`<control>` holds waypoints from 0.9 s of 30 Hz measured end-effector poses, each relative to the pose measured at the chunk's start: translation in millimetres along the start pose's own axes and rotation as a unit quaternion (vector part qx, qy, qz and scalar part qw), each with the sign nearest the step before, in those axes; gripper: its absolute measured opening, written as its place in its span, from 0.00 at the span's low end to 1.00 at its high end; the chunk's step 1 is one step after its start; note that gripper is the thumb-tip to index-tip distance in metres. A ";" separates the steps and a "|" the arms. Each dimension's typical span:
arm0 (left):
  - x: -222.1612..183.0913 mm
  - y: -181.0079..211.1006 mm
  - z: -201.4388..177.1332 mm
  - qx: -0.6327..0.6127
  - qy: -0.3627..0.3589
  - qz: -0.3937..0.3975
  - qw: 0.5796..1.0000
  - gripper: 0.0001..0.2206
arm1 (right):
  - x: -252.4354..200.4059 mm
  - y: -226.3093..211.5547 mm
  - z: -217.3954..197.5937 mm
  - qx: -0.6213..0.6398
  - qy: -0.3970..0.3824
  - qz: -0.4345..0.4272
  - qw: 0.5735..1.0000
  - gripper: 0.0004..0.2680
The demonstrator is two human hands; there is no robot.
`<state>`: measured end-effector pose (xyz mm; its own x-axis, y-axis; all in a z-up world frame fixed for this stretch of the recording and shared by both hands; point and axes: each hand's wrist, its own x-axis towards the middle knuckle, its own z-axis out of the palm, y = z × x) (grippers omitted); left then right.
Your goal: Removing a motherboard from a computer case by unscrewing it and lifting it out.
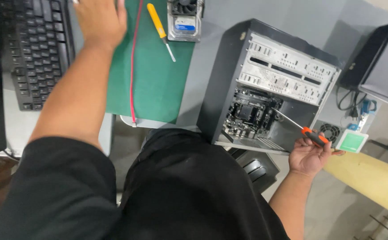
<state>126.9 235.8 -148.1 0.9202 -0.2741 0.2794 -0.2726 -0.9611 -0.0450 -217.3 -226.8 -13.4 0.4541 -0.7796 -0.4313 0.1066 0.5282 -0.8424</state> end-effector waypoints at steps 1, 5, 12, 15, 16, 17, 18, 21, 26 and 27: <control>-1.7 16.5 -17.2 -0.039 -0.028 -0.003 0.999 0.13 | 3.8 1.0 -5.2 0.004 -0.003 0.003 1.000 0.09; -26.1 82.3 -75.0 -0.248 0.009 0.039 0.968 0.11 | 2.5 0.3 0.8 0.008 -0.016 0.018 1.000 0.10; -67.2 192.7 -171.6 -0.630 0.045 -0.030 0.774 0.09 | 8.6 7.0 -7.1 -0.046 -0.007 -0.003 0.999 0.14; -83.0 234.5 -188.4 -0.711 -0.004 0.024 0.703 0.10 | 11.8 8.5 -6.6 -0.070 -0.044 -0.008 0.997 0.13; -84.9 242.9 -195.7 -0.740 -0.102 0.013 0.665 0.10 | 11.3 7.5 -4.5 -0.080 -0.019 0.000 0.997 0.14; -85.3 249.7 -202.1 -0.758 -0.198 0.003 0.621 0.09 | 11.5 9.7 -1.2 -0.086 0.005 0.009 0.996 0.14; -89.2 261.9 -193.6 -0.754 -0.193 0.001 0.628 0.09 | 11.0 9.1 2.7 -0.083 -0.004 0.014 0.996 0.14; -95.8 291.2 -167.6 -0.695 -0.362 -0.260 0.565 0.10 | 2.1 4.9 10.5 -0.185 0.023 -0.076 0.979 0.12; -99.7 319.3 -128.8 -0.628 -0.348 -0.358 0.597 0.22 | 8.5 -3.7 3.4 -0.472 -0.326 -0.348 0.741 0.10; -104.3 321.1 -117.4 -0.622 -0.357 -0.351 0.603 0.22 | 12.0 -0.3 0.3 -0.470 -0.315 -0.345 0.749 0.10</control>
<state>-89.6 -40.1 -79.1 0.6970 -0.1874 -0.6921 0.6621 -0.2024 0.7216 -211.6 -236.2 -18.2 0.9363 -0.2885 0.2004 -0.0269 -0.6277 -0.7780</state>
